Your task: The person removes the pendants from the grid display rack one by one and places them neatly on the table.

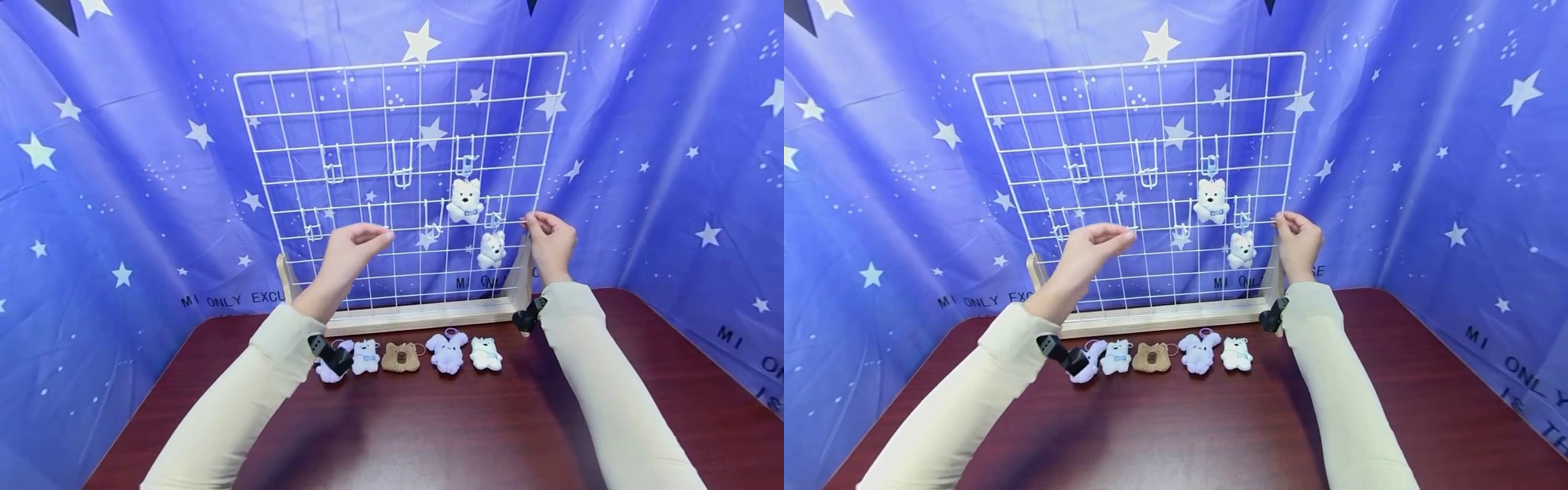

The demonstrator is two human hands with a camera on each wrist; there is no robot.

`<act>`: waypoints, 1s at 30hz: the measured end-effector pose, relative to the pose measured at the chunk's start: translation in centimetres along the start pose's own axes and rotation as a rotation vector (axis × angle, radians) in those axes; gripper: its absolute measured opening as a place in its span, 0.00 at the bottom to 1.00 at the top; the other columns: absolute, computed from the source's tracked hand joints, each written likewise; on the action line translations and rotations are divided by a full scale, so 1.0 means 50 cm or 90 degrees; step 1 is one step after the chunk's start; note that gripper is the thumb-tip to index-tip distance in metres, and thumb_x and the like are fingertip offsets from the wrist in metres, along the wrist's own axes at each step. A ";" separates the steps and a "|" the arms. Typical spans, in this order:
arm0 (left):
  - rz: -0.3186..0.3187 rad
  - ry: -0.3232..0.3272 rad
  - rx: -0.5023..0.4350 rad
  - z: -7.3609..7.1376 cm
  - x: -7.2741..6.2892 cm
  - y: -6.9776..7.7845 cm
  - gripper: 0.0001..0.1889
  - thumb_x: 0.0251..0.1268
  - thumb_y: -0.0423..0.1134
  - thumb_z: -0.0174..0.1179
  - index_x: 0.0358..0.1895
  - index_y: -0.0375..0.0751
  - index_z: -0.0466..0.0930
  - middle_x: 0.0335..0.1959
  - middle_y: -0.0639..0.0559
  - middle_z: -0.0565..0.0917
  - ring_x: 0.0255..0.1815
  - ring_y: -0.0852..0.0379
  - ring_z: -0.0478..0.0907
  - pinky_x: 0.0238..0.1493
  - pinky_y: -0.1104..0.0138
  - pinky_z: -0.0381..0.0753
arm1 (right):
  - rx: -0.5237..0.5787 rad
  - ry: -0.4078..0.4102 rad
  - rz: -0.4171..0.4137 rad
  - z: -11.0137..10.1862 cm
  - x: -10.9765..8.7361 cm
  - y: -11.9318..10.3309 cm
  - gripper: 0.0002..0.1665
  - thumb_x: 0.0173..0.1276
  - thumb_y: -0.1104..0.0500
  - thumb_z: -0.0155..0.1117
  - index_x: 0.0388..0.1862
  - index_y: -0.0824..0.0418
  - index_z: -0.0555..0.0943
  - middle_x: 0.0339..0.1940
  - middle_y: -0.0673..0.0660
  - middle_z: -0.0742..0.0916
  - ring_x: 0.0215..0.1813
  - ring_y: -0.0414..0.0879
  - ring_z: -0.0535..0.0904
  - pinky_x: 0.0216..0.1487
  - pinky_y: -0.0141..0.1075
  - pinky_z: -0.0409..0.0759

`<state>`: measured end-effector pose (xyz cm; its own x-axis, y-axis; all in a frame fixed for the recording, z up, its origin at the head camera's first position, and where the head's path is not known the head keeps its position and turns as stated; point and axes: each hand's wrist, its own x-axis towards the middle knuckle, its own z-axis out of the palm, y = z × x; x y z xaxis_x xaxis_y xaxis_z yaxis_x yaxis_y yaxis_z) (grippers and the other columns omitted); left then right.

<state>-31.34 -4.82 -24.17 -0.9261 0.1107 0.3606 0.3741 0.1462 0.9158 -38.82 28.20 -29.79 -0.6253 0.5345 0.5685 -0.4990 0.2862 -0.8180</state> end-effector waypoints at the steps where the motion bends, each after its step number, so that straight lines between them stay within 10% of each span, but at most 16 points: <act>1: 0.002 -0.010 -0.003 0.010 0.007 0.010 0.12 0.57 0.39 0.66 0.44 0.38 0.83 0.42 0.47 0.86 0.46 0.52 0.80 0.56 0.60 0.73 | 0.000 -0.003 0.002 0.000 -0.002 0.002 0.16 0.64 0.62 0.64 0.45 0.73 0.82 0.21 0.31 0.82 0.26 0.23 0.78 0.34 0.17 0.73; 10: 0.014 -0.053 -0.020 0.097 0.078 0.067 0.12 0.58 0.36 0.65 0.45 0.39 0.83 0.44 0.48 0.85 0.48 0.57 0.80 0.55 0.64 0.74 | -0.006 -0.003 0.018 -0.003 -0.007 0.016 0.16 0.64 0.61 0.64 0.45 0.72 0.82 0.21 0.32 0.83 0.26 0.23 0.78 0.34 0.17 0.73; 30: 0.159 0.117 0.192 0.229 0.157 0.114 0.12 0.61 0.39 0.63 0.47 0.40 0.83 0.43 0.52 0.86 0.42 0.61 0.82 0.45 0.77 0.73 | -0.016 0.002 0.016 0.003 0.005 0.003 0.15 0.64 0.60 0.65 0.44 0.70 0.83 0.29 0.45 0.89 0.27 0.24 0.79 0.33 0.18 0.73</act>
<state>-35.92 8.14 -18.12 -0.7887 0.0064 0.6147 0.5598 0.4206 0.7139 -39.16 28.29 -29.77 -0.6357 0.5441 0.5475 -0.4681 0.2923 -0.8340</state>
